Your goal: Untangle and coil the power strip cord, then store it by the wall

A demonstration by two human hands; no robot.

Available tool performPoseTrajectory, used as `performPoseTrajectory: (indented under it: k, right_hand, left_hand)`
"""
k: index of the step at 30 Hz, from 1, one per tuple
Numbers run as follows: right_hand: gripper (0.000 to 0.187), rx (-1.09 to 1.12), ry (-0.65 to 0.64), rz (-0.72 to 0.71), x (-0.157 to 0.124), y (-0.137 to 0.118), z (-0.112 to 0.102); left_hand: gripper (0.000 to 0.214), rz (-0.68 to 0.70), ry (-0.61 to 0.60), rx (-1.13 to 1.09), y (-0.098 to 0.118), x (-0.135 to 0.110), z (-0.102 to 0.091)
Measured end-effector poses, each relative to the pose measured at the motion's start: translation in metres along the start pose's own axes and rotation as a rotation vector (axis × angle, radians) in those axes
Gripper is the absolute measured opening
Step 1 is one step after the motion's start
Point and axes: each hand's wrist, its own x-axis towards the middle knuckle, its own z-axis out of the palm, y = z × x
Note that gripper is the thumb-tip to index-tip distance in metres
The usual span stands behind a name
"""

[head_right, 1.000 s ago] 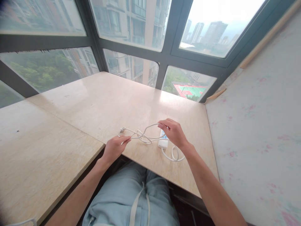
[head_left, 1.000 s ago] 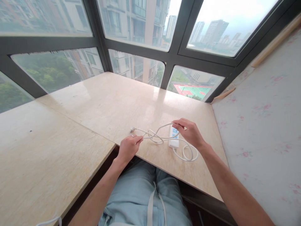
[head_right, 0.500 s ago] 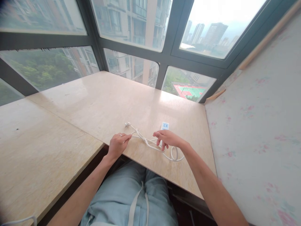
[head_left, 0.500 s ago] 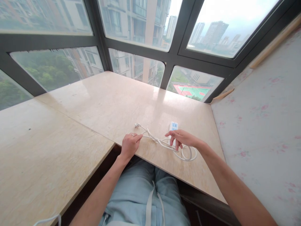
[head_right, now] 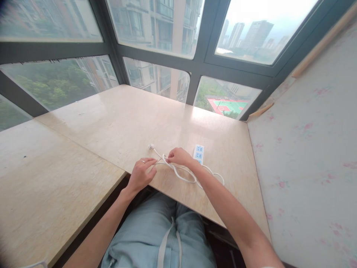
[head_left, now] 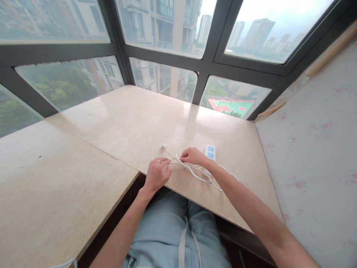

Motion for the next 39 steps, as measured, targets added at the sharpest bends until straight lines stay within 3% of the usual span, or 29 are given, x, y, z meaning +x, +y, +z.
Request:
performPoseTrajectory:
  k: [4,7,10,13,20,31,39]
  right_hand:
    - [0.02,-0.065,0.096,0.005,-0.004,-0.001,0.005]
    - [0.02,-0.15,0.114,-0.015,-0.008,-0.003,0.006]
    - [0.019,-0.237,0.038,-0.015,-0.011,-0.005,0.008]
    - [0.018,-0.326,-0.01,-0.04,-0.015,-0.008,0.011]
    - [0.023,-0.458,0.034,-0.192,-0.026,-0.019,0.018]
    - [0.031,-0.516,0.348,-0.341,-0.065,-0.001,-0.006]
    - [0.03,-0.378,0.56,-0.424,-0.096,0.016,-0.018]
  left_hand:
    - [0.021,-0.154,0.045,-0.135,0.018,0.02,-0.01]
    - [0.024,-0.321,-0.131,-0.093,0.03,0.04,-0.009]
    - [0.02,-0.375,-0.231,-0.045,0.03,0.05,-0.003]
    - [0.017,-0.384,-0.193,-0.107,0.018,0.045,0.002]
    - [0.019,-0.421,-0.088,-0.242,0.001,0.018,0.004]
    - [0.014,-0.341,0.114,-0.189,-0.001,0.015,0.006]
    - [0.011,-0.349,0.124,-0.23,0.003,0.014,0.009]
